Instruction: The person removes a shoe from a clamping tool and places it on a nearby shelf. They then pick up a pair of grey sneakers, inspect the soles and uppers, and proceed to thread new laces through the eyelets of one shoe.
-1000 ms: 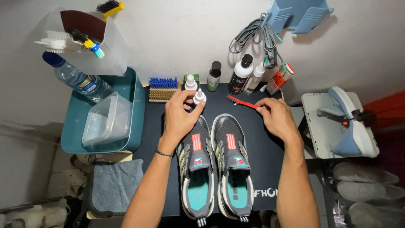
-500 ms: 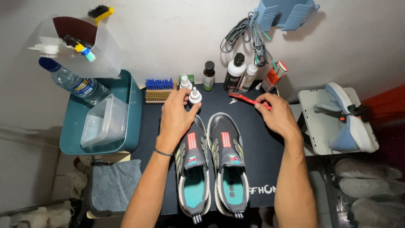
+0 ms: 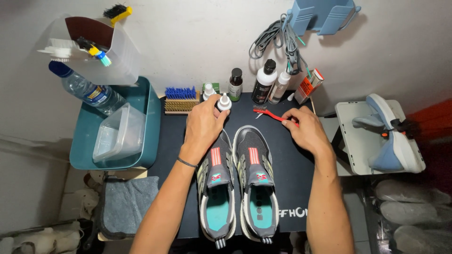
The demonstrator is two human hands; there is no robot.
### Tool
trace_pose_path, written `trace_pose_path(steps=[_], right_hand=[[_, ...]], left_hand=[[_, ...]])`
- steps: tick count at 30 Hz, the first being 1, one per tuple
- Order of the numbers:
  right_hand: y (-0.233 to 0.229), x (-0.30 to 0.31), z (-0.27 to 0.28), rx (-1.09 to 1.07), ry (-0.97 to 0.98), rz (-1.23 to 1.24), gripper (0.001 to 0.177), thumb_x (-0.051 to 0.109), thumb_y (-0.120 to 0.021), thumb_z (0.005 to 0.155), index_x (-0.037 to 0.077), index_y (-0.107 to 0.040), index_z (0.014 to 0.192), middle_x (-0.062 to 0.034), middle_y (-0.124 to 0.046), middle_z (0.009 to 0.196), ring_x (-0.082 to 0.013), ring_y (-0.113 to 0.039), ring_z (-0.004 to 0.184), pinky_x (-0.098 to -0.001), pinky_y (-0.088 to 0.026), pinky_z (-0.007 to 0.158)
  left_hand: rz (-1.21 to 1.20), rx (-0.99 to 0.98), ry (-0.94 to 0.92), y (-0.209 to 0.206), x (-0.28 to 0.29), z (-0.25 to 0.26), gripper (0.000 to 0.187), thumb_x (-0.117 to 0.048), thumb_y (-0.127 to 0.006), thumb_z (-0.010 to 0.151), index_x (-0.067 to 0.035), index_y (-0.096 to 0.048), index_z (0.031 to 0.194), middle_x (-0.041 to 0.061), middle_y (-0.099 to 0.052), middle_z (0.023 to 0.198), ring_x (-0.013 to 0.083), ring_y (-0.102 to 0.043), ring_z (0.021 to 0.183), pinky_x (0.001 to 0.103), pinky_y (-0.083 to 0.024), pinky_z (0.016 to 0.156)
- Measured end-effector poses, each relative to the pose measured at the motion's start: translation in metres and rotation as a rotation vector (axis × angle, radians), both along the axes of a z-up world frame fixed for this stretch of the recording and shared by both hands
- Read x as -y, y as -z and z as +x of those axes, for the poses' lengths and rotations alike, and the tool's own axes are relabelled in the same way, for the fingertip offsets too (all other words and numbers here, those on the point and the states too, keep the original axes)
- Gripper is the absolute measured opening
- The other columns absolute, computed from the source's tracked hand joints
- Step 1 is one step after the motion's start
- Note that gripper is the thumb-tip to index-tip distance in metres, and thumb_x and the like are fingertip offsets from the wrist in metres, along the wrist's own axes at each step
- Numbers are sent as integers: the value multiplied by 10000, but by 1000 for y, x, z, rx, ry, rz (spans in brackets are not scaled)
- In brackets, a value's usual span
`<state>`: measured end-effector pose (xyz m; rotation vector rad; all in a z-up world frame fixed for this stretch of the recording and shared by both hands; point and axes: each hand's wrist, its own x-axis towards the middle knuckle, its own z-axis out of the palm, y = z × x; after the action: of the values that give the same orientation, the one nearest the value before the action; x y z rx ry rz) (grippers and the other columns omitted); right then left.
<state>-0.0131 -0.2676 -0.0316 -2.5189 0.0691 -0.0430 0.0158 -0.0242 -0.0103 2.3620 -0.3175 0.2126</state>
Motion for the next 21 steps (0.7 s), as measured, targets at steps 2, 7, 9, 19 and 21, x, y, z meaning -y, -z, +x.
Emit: trace_pose_path(steps=[2, 7, 9, 19, 21], right_hand=[[5, -1, 3, 23, -14, -8, 113, 150, -597, 752, 110, -626, 853, -123, -498, 739, -304, -529, 776, -390, -416, 708], [9, -2, 5, 76, -36, -24, 104, 154, -598, 757, 118, -627, 850, -113, -483, 737, -296, -518, 781, -379, -404, 725], [11, -1, 6, 111, -23, -23, 117, 173, -592, 774, 121, -617, 875, -112, -478, 759, -292, -509, 807, -372, -404, 728], [15, 10, 7, 127, -1, -62, 108, 163, -610, 759, 107, -623, 850, -120, -490, 741, -314, -507, 809, -392, -400, 739], [14, 10, 7, 120, 0, -75, 109, 155, -617, 743, 112, -629, 843, -106, -498, 727, -297, -510, 804, -383, -401, 735]], left_hand=[[-11, 1, 9, -3, 2, 1, 283, -138, -584, 738, -53, -534, 1004, 75, -573, 626, 273, -602, 603, 399, -477, 546], [12, -7, 21, -3, 4, 8, 299, -115, -542, 769, -31, -497, 1052, 111, -626, 670, 316, -610, 641, 425, -478, 567], [4, -12, 14, -2, 4, 11, 288, -111, -531, 774, -41, -495, 1051, 119, -629, 671, 314, -614, 642, 423, -485, 556], [53, 21, 5, -3, 9, 14, 336, -76, -512, 772, -29, -440, 1097, 165, -611, 624, 371, -599, 605, 448, -484, 536], [48, 18, 5, 2, 10, 17, 356, -82, -523, 760, -36, -433, 1102, 136, -603, 595, 346, -604, 591, 423, -484, 518]])
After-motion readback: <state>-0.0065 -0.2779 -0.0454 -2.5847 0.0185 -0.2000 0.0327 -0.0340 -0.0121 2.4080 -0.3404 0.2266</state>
